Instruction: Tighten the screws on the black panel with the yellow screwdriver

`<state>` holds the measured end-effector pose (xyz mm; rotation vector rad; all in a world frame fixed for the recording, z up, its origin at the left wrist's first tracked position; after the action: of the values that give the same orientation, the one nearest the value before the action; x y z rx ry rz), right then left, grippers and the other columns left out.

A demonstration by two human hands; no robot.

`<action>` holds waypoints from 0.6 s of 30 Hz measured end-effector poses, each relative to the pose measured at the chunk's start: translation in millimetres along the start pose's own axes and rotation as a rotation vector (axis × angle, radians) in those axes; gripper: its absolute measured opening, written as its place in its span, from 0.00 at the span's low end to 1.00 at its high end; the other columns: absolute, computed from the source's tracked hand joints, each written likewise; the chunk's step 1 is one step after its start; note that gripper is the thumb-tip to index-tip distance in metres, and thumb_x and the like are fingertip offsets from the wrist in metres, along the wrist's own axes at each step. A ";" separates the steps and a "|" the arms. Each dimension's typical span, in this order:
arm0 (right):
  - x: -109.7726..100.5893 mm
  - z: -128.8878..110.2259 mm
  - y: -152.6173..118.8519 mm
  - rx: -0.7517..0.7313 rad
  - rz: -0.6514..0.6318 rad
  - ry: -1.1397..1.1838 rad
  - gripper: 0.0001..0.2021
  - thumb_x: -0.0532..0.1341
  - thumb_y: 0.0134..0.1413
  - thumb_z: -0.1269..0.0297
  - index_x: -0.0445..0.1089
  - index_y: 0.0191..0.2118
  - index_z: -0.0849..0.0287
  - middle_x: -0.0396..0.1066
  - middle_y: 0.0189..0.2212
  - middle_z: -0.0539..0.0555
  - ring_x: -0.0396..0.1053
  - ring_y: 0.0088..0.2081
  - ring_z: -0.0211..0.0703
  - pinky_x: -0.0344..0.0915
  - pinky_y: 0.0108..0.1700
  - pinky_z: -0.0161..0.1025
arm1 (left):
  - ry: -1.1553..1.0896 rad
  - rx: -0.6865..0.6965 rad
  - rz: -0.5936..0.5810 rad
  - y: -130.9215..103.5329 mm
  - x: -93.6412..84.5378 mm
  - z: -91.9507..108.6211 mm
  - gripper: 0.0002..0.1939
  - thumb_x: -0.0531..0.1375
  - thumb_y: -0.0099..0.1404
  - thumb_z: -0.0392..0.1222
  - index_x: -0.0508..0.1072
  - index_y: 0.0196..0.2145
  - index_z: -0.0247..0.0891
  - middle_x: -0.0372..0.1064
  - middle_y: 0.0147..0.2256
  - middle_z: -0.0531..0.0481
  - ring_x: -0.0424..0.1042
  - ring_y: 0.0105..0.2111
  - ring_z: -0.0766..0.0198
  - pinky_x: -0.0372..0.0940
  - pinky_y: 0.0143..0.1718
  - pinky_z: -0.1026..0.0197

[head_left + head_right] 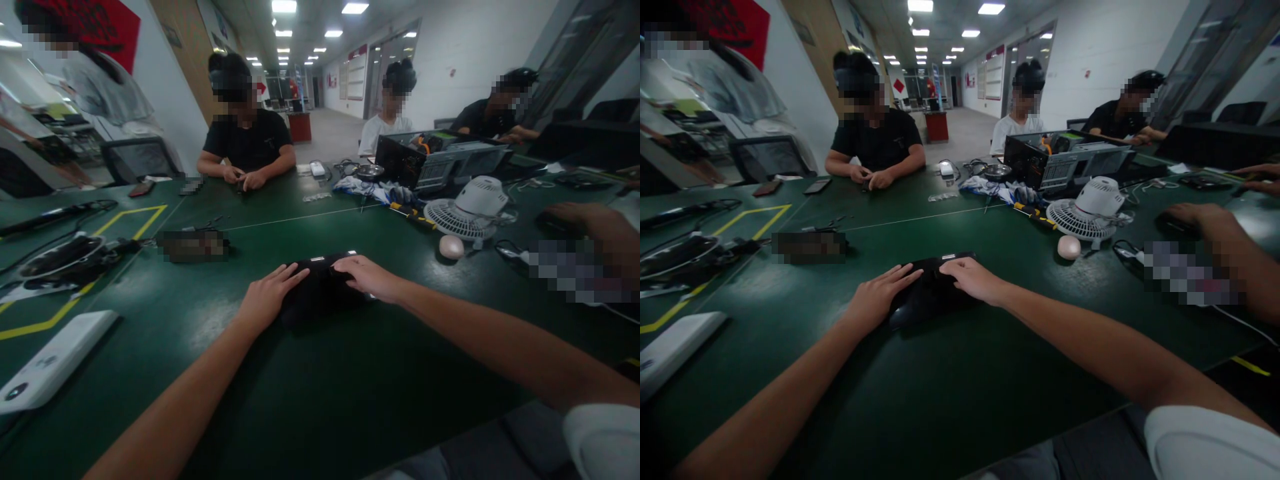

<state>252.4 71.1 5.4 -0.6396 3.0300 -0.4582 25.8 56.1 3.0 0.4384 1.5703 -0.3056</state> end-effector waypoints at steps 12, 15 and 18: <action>-33.2 -17.4 -0.8 0.012 -0.103 0.129 0.20 0.65 0.62 0.44 0.63 0.32 0.54 0.52 0.18 0.40 0.40 0.19 0.30 0.38 0.20 0.29 | -0.038 -0.049 -0.065 0.9 -6.7 3.4 0.34 0.52 0.79 0.33 0.63 0.76 0.58 0.63 0.75 0.49 0.68 0.72 0.48 0.72 0.64 0.42; -30.4 -32.0 2.1 -0.119 -0.232 -0.048 0.19 0.71 0.54 0.44 0.72 0.33 0.57 0.55 0.19 0.40 0.43 0.20 0.30 0.39 0.21 0.31 | -0.040 -0.050 -0.065 0.7 -7.2 3.2 0.34 0.52 0.79 0.33 0.63 0.76 0.58 0.63 0.75 0.49 0.67 0.72 0.48 0.72 0.65 0.42; -23.6 -37.8 9.9 -0.168 -0.354 -0.202 0.11 0.73 0.42 0.60 0.78 0.33 0.59 0.68 0.25 0.46 0.57 0.25 0.33 0.49 0.25 0.32 | -0.039 -0.051 -0.068 1.1 -7.7 4.2 0.34 0.52 0.79 0.33 0.63 0.76 0.58 0.62 0.75 0.48 0.66 0.72 0.48 0.71 0.65 0.41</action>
<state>267.4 99.7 37.6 -1.1633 2.7865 -0.1287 30.2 54.5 10.5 0.3377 1.5535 -0.3240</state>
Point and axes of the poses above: each hand's wrist, its own y-axis towards the middle knuckle, its own x-axis out of the palm, z = x × y, the point moved 6 cm from there along y, towards the middle knuckle
